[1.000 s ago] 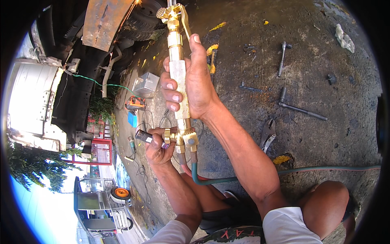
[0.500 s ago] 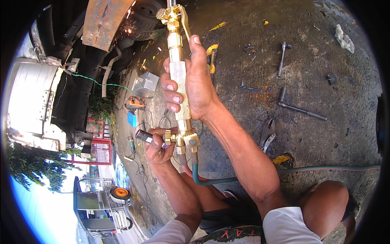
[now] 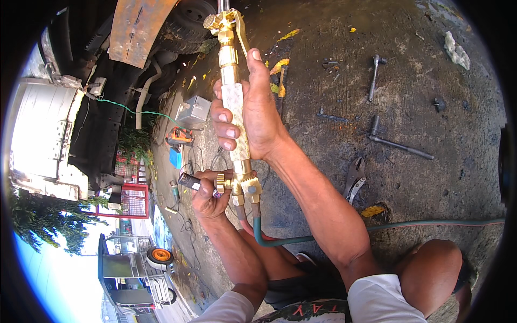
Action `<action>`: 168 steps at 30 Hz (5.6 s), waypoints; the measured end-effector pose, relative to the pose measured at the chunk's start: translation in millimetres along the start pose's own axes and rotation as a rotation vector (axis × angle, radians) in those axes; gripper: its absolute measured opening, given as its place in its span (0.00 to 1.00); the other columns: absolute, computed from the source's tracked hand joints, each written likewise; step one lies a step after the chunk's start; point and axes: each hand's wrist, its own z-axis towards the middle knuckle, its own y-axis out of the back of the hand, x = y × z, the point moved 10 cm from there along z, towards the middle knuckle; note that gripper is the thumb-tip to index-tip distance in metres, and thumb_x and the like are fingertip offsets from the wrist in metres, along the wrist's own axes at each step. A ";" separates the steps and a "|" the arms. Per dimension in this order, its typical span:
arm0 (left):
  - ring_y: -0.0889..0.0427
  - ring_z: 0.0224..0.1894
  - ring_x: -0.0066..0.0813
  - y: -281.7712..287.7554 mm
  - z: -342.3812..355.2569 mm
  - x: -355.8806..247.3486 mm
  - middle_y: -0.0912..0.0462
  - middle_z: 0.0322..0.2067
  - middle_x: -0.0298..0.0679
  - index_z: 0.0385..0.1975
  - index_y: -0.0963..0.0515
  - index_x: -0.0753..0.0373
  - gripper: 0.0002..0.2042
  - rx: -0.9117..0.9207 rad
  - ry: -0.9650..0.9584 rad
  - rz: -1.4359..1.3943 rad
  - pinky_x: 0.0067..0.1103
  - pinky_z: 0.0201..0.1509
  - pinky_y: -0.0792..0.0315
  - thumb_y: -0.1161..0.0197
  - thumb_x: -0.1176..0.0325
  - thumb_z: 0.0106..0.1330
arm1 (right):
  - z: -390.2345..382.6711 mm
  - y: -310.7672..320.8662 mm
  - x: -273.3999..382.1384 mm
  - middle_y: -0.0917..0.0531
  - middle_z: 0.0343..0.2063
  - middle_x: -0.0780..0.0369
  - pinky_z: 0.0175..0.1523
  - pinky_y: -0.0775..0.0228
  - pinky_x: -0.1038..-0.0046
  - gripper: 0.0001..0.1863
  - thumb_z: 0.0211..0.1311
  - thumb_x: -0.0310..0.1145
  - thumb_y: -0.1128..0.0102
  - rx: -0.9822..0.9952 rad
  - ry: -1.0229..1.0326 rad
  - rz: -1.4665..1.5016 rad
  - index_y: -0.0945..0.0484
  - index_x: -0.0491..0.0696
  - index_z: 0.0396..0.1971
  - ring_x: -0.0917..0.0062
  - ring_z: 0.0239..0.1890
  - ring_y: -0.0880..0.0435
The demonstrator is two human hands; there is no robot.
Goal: The person uses a welding torch to heat and cut a metal beam, producing sparks. They adjust the torch and reposition the beam while another person assists nearby.
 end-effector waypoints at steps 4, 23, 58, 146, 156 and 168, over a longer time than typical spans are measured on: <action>0.16 0.33 0.43 -6.8 1.0 0.3 0.15 0.32 0.53 0.37 0.19 0.76 0.27 0.009 0.019 -0.030 0.36 0.43 0.22 0.27 0.50 0.59 | -0.7 -1.1 -0.4 0.35 0.13 0.69 0.12 0.42 0.80 0.42 0.58 0.83 0.70 0.001 0.006 0.000 0.36 0.52 0.29 0.86 0.09 0.39; 0.15 0.37 0.50 6.8 1.2 3.5 0.14 0.35 0.51 0.37 0.19 0.73 0.23 0.033 0.023 -0.105 0.49 0.47 0.26 0.29 0.53 0.62 | 5.5 1.4 -3.8 0.35 0.13 0.70 0.12 0.40 0.80 0.43 0.57 0.83 0.69 0.008 -0.009 0.043 0.36 0.52 0.28 0.87 0.09 0.38; 0.16 0.48 0.35 -53.9 25.2 42.7 0.11 0.37 0.46 0.44 0.17 0.73 0.29 0.019 0.760 0.782 0.29 0.58 0.30 0.42 0.45 0.71 | -105.2 102.8 47.0 0.33 0.14 0.70 0.13 0.38 0.76 0.24 0.67 0.57 0.39 -0.881 -0.224 -0.900 0.34 0.50 0.31 0.85 0.10 0.34; 0.19 0.30 0.51 -916.4 -7.2 -404.6 0.20 0.32 0.55 0.49 0.30 0.68 0.25 1.345 0.056 0.402 0.40 0.37 0.28 0.46 0.47 0.74 | -490.2 -597.9 533.8 0.28 0.15 0.68 0.21 0.39 0.70 0.23 0.62 0.50 0.32 -1.840 0.115 -1.083 0.24 0.43 0.29 0.82 0.17 0.30; 0.21 0.37 0.69 -943.7 -19.4 -377.3 0.21 0.27 0.64 0.42 0.29 0.72 0.31 1.579 0.224 0.475 0.47 0.43 0.28 0.49 0.39 0.72 | -507.3 -607.7 544.6 0.21 0.20 0.63 0.29 0.31 0.67 0.20 0.62 0.46 0.34 -1.945 -0.192 -1.121 0.20 0.43 0.40 0.78 0.20 0.25; 0.17 0.32 0.64 -1013.3 -95.8 -389.1 0.19 0.24 0.64 0.39 0.24 0.74 0.25 1.604 0.079 0.706 0.45 0.37 0.23 0.44 0.50 0.72 | -593.5 -633.9 572.0 0.19 0.20 0.56 0.32 0.29 0.63 0.20 0.63 0.47 0.35 -1.857 -0.284 -1.216 0.17 0.46 0.45 0.73 0.23 0.21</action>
